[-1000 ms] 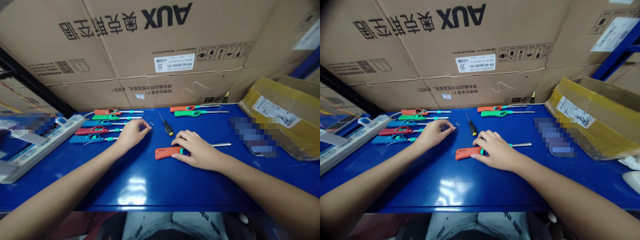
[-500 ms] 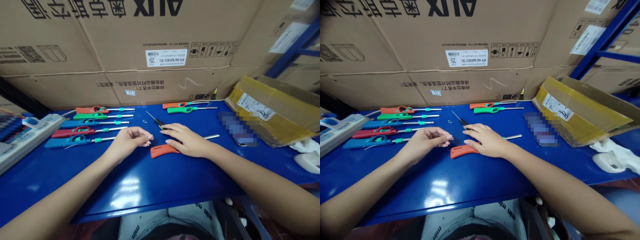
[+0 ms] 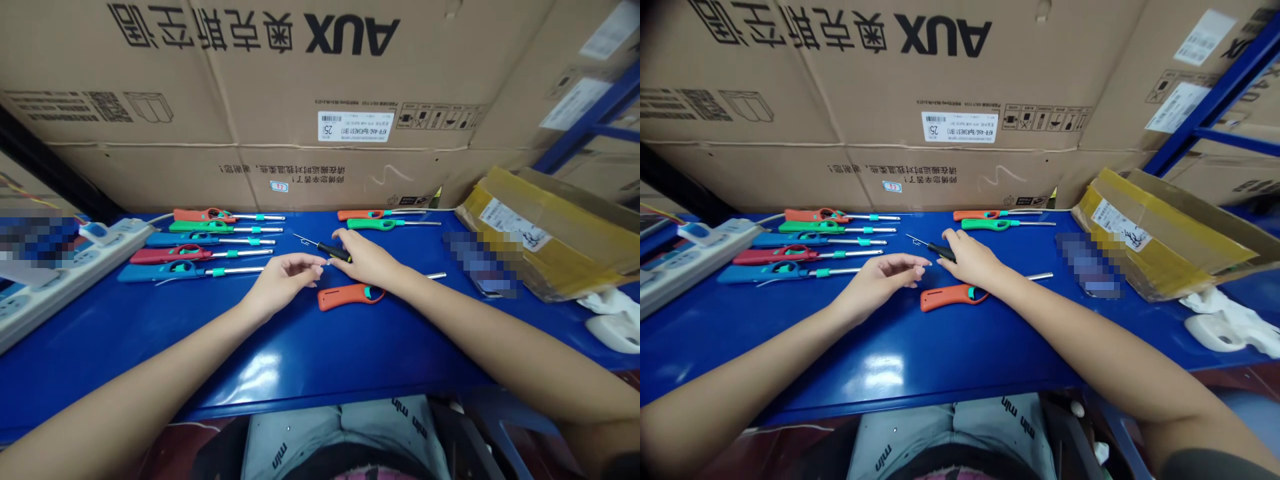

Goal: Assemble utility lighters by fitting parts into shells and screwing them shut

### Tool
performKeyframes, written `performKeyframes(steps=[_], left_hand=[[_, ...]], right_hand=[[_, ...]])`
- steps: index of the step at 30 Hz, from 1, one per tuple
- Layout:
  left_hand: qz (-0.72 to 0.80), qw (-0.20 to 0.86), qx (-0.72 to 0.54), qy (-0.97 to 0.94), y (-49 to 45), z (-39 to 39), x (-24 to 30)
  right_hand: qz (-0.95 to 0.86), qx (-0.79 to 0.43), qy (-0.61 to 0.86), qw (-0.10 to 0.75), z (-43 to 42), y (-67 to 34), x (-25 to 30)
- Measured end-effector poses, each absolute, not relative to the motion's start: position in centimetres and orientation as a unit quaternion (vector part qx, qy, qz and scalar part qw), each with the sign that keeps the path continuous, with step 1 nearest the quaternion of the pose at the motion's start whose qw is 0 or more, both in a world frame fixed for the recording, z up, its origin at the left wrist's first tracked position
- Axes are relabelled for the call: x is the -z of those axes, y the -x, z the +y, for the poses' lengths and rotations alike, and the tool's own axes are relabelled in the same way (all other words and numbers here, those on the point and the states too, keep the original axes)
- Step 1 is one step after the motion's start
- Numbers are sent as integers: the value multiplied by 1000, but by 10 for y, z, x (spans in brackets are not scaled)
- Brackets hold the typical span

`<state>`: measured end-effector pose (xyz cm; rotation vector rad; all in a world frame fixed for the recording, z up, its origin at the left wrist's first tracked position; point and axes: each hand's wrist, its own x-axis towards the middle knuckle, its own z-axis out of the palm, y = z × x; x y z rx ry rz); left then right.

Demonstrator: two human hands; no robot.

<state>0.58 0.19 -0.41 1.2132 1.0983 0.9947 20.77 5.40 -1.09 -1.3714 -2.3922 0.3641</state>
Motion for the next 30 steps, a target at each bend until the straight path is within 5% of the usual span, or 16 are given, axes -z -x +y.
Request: performKeyframes(steps=[12, 30], left_hand=[[441, 651, -483, -386, -5, 1, 4], [430, 726, -499, -198, -11, 7, 3]], right_hand=[[-779, -172, 485, 357, 35, -241, -5], [-534, -517, 372, 556, 8, -238, -14]])
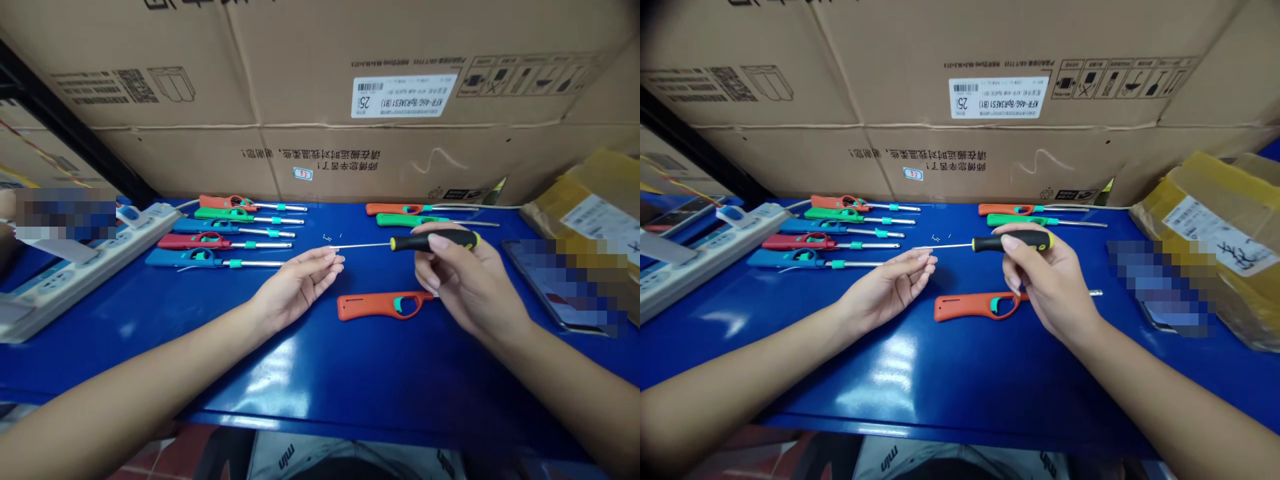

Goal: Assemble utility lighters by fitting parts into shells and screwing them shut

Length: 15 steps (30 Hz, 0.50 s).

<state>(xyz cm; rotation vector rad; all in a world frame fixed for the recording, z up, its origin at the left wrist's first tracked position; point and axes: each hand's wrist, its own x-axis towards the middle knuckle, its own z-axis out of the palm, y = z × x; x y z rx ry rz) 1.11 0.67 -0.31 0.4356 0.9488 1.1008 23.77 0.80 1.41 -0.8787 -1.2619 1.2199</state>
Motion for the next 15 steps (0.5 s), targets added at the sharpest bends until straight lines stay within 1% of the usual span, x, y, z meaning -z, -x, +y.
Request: performKeyframes(steps=[5, 10, 15], left_hand=[[419, 734, -499, -192, -11, 5, 4], [405, 734, -501, -214, -11, 3, 4], [401, 736, -502, -215, -11, 2, 3]], right_hand=[[-531, -442, 386, 611, 15, -239, -4], [-540, -406, 396, 622, 14, -239, 1], [-538, -409, 386, 627, 14, -239, 1]])
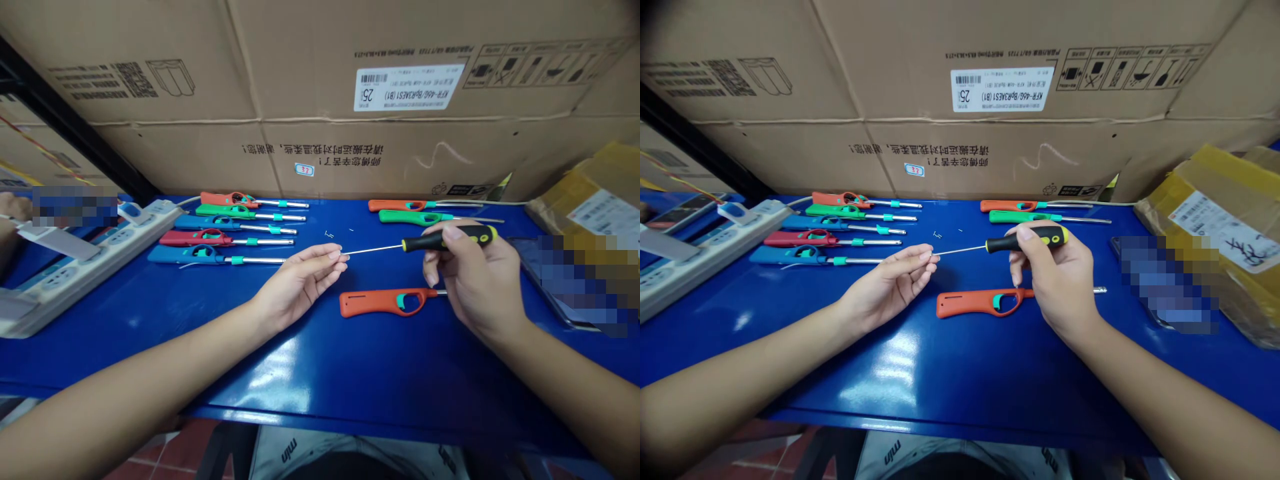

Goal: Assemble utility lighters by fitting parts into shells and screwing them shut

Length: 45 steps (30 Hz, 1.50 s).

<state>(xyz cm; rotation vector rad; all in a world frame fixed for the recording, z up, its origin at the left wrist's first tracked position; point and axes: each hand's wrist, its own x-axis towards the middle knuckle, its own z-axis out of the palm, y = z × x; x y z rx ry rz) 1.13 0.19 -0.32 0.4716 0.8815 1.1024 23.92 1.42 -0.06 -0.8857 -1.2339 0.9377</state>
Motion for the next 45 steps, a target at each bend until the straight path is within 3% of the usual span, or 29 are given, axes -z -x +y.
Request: performKeyframes(steps=[30, 39, 45], left_hand=[[463, 673, -518, -255, -9, 8, 10], [451, 682, -492, -298, -10, 6, 9], [506, 543, -461, -486, -7, 2, 6]], right_hand=[[-589, -412, 395, 573, 10, -237, 0], [-569, -411, 381, 601, 14, -241, -3], [-544, -384, 371, 647, 17, -244, -14]])
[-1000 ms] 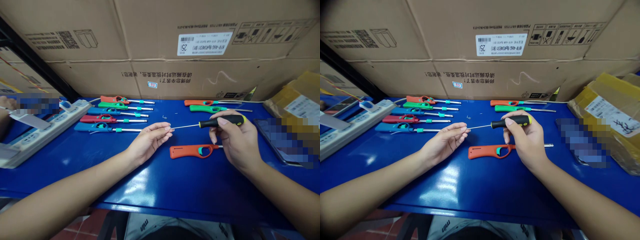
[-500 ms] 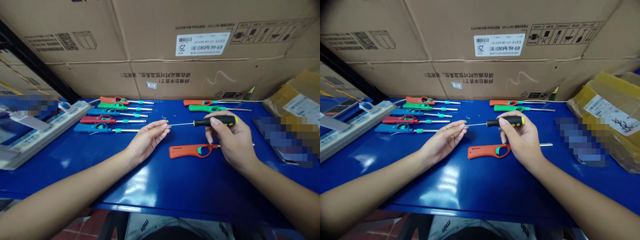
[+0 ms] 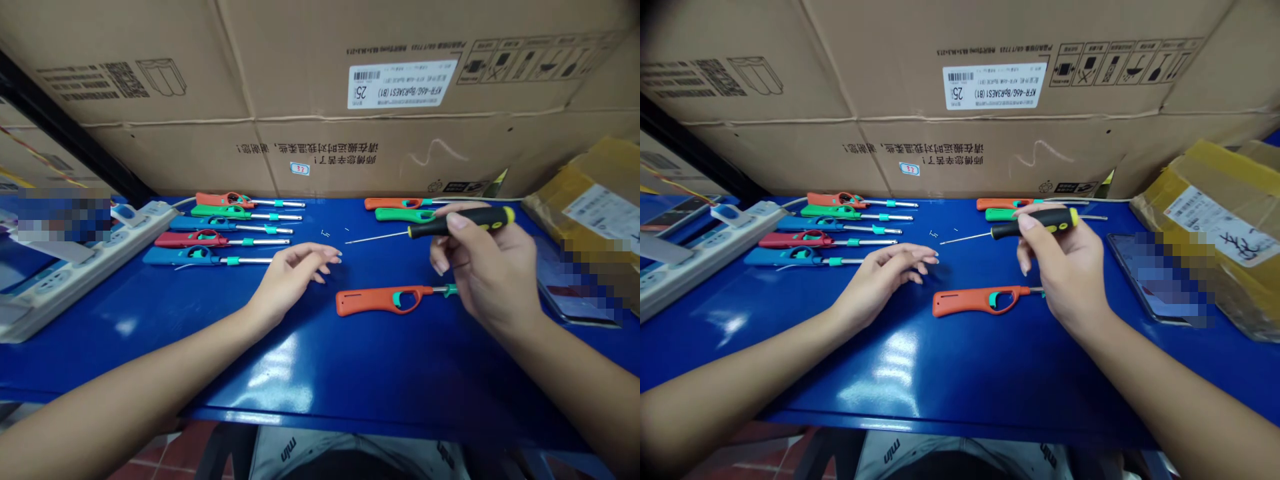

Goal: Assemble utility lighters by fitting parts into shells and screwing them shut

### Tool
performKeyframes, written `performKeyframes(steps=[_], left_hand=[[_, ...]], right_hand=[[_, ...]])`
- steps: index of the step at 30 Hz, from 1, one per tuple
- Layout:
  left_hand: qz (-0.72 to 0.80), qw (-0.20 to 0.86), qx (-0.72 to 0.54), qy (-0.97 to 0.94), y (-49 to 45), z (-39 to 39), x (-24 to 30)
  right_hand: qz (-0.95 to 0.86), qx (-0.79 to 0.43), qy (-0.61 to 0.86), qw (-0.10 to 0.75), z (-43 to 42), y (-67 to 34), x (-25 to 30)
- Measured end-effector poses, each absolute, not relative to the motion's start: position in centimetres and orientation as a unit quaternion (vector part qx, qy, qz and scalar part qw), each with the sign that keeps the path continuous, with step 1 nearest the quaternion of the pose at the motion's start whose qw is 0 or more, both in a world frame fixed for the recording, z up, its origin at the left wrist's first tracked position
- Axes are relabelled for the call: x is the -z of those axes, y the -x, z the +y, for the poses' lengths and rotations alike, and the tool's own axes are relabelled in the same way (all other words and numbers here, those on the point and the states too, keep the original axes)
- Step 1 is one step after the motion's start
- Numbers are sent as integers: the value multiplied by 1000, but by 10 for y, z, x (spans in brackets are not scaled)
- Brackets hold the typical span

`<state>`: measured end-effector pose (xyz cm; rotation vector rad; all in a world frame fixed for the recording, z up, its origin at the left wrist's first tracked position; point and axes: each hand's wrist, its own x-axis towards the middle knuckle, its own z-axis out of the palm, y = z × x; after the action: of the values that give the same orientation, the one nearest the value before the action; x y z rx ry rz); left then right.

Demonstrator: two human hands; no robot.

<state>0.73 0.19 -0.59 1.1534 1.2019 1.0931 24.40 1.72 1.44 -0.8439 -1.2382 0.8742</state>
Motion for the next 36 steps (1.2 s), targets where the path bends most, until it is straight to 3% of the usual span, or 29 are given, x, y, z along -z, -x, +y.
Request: performKeyframes(steps=[4, 7, 13, 23, 36], left_hand=[[482, 370, -344, -716, -3, -6, 4], [435, 299, -299, -795, -4, -11, 8], [411, 285, -284, -818, -8, -14, 16], [342, 260, -280, -858, -22, -26, 24], [336, 254, -293, -858, -25, -26, 26]], right_hand=[[-517, -329, 364, 702, 21, -249, -24], [-534, -288, 351, 713, 26, -254, -26], [-572, -283, 302, 708, 19, -252, -29], [-656, -330, 254, 629, -7, -230, -20], [-715, -285, 239, 592, -15, -226, -12]])
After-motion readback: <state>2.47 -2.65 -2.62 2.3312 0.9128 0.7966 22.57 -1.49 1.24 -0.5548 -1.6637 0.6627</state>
